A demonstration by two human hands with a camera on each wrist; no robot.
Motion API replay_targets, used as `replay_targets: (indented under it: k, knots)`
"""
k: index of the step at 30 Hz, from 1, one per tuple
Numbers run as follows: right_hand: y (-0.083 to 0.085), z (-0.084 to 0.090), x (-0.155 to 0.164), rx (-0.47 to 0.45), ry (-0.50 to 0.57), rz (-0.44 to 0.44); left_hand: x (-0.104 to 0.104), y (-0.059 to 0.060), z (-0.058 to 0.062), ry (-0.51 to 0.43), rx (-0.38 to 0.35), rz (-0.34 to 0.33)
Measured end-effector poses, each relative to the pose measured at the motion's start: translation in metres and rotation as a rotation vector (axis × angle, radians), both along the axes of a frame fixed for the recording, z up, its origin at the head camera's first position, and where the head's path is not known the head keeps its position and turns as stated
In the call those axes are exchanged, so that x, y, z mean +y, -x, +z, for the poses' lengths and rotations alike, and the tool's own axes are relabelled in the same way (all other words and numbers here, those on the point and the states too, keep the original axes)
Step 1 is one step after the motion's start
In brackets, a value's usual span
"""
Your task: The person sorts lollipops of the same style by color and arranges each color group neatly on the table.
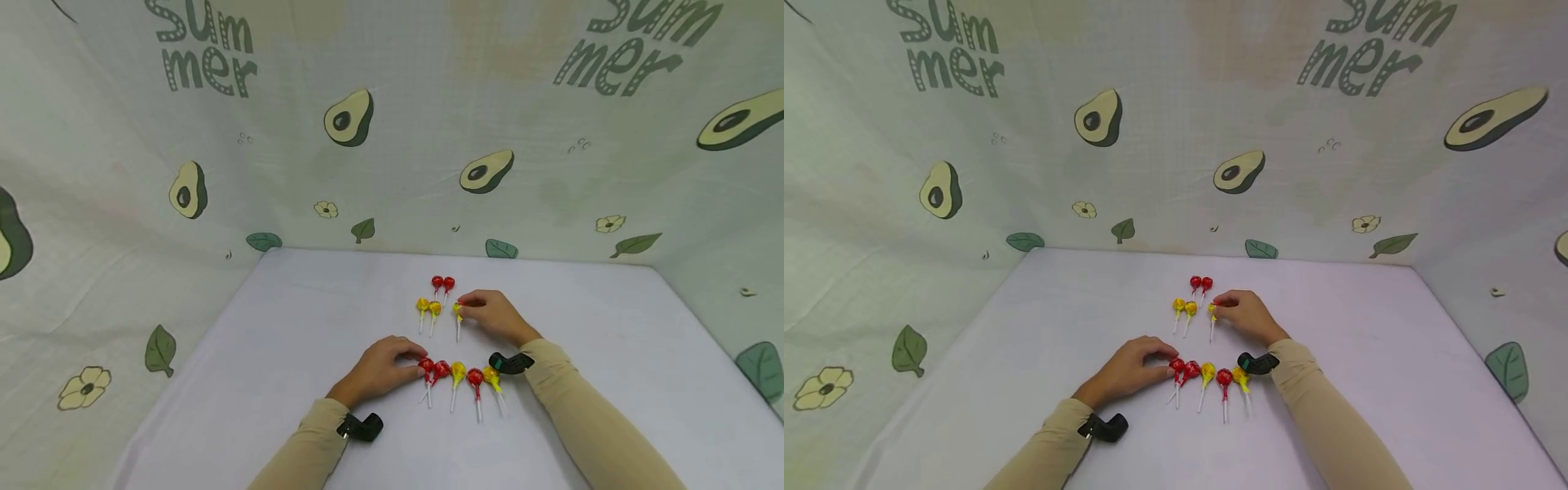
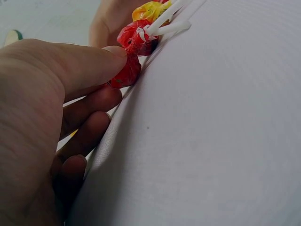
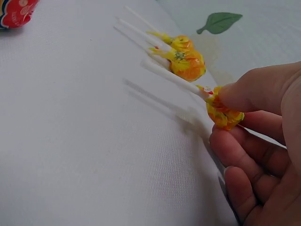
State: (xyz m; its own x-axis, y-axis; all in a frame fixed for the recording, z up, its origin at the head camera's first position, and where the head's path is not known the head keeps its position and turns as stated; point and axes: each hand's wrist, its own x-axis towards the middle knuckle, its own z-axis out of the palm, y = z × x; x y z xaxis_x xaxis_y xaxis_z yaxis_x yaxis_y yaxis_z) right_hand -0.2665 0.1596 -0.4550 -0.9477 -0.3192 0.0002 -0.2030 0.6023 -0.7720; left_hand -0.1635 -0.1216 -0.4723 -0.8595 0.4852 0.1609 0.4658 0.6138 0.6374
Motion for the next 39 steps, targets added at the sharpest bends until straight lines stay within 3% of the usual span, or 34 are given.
replay_targets:
  k: [12,39]
  knots:
    - [0.006,0.008,-0.012,-0.005,-0.047,0.011,0.000,0.002,0.001,0.007,0.002,0.006]
    - [0.018,0.002,-0.026,0.017,-0.075,0.021,-0.001,0.004,-0.002,0.011,0.013,-0.004]
